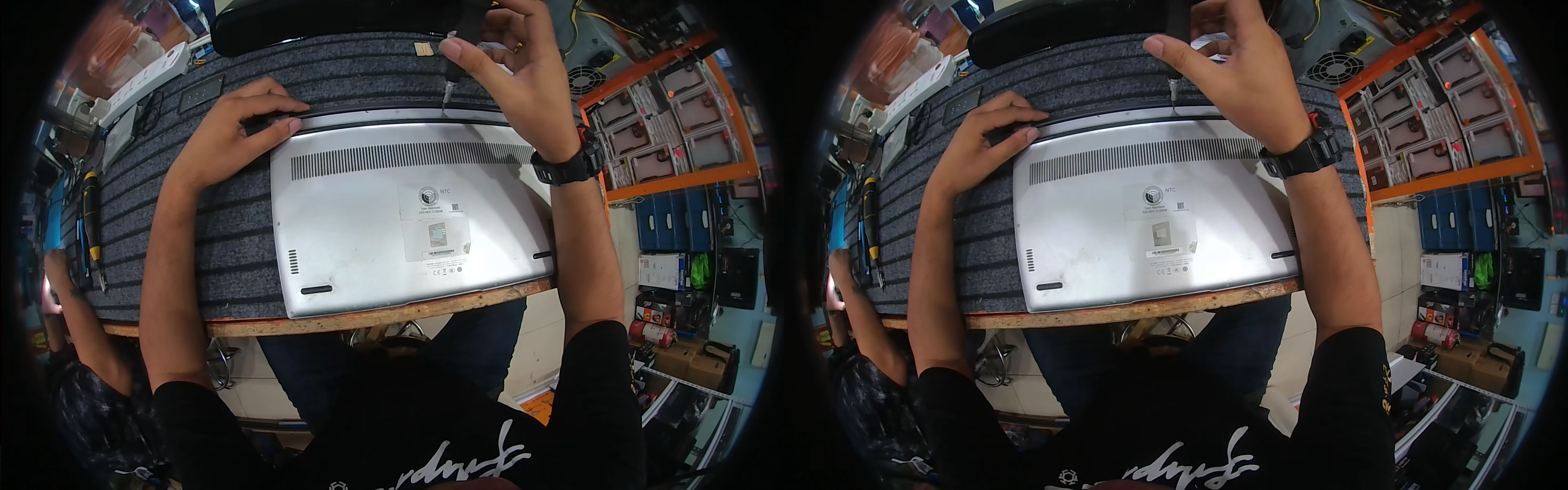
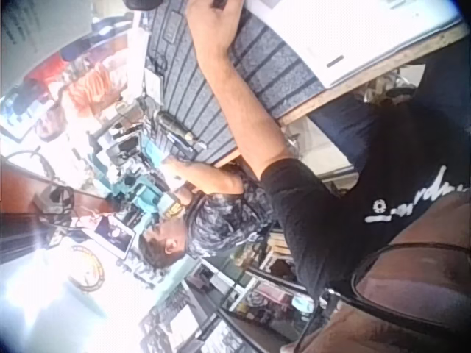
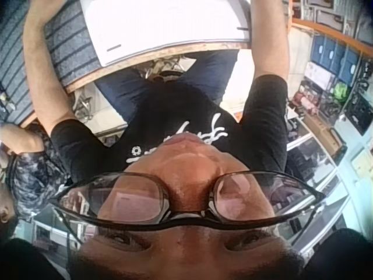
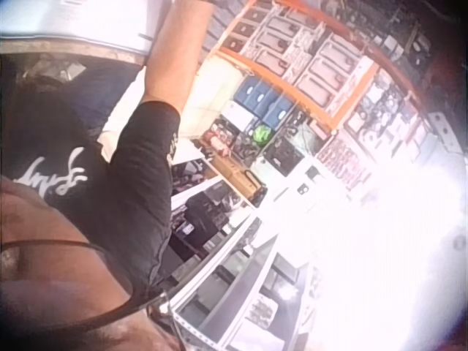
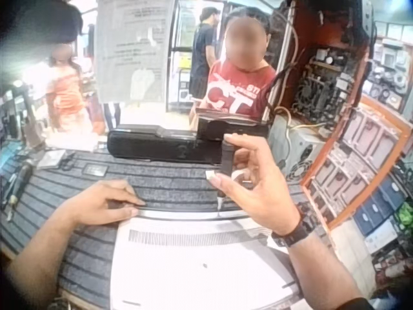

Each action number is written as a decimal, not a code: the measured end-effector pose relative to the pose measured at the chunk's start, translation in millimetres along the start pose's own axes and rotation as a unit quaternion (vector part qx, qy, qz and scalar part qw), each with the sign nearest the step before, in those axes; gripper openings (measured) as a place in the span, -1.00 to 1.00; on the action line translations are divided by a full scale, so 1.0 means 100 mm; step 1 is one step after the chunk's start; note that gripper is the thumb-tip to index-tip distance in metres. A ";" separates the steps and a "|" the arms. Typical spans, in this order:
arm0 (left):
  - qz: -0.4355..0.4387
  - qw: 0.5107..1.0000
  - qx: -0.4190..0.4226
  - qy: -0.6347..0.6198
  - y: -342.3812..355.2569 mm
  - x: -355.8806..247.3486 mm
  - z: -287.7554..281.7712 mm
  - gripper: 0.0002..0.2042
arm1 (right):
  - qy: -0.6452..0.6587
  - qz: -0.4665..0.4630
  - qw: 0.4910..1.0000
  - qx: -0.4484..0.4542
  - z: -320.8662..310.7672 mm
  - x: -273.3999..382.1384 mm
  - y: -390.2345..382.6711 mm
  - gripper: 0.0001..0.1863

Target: The person uses a screwdriver to remove screws from the bottom panel of a silver laptop. They open a yellow screwdriver bit case to select a different bit, then continue unscrewing the laptop casing. The person works at a bench in a workshop environment.

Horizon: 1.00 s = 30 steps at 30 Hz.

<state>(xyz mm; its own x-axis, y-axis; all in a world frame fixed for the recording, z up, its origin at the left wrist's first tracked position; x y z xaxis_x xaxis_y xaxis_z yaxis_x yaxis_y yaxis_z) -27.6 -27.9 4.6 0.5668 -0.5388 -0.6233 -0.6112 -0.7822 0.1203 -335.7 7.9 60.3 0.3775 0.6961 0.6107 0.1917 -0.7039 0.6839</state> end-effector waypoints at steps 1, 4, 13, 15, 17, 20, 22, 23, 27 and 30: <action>-0.003 1.000 0.003 -0.003 0.00 0.01 0.00 -0.70 | -0.026 0.011 1.000 0.001 0.00 0.02 0.00 -0.42; -0.005 1.000 0.003 -0.001 -0.03 0.04 -0.02 -0.70 | -0.014 0.074 0.997 0.013 -0.03 0.07 0.03 -0.43; -0.003 1.000 -0.006 0.004 -0.01 0.03 0.01 -0.71 | -0.119 -0.038 0.992 -0.009 -0.06 0.04 -0.02 -0.41; 0.001 1.000 -0.008 0.011 -0.01 0.04 0.00 -0.71 | -0.006 0.038 0.999 0.011 -0.08 0.09 0.01 -0.39; 0.001 1.000 -0.009 0.015 0.00 0.02 0.00 -0.71 | 0.107 0.064 0.992 0.002 -0.06 0.03 0.00 -0.37; -0.003 1.000 -0.008 0.014 0.01 0.00 0.00 -0.71 | 0.105 0.022 0.994 -0.035 0.01 -0.06 -0.04 -0.34; -0.006 1.000 -0.007 0.009 0.00 0.03 0.01 -0.71 | -0.045 0.005 0.999 -0.023 0.03 0.03 -0.04 -0.33; -0.003 1.000 -0.008 0.011 -0.01 0.02 0.00 -0.71 | -0.081 0.004 0.997 -0.011 0.03 0.06 -0.03 -0.33; 0.003 1.000 -0.011 0.021 -0.01 0.00 -0.01 -0.72 | 0.073 0.064 0.995 0.025 -0.03 0.01 0.00 -0.28; 0.007 1.000 -0.011 0.018 -0.01 0.01 -0.01 -0.71 | 0.016 0.020 0.999 0.020 0.00 0.04 -0.01 -0.26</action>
<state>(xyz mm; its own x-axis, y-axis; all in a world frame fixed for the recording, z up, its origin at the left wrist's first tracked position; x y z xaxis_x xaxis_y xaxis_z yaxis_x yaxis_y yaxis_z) -26.0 -28.3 4.8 0.5782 -0.5596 -0.5937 -0.6073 -0.7812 0.1449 -334.5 11.6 62.2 0.3567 0.6713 0.6497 0.2141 -0.7357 0.6426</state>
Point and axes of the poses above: each hand's wrist, its own y-axis towards the middle knuckle, its own z-axis out of the palm, x = y × z, the point moved 4 cm from there along y, towards the middle knuckle, and after that the axes turned 6 degrees about -z, right-handed, at the moved point
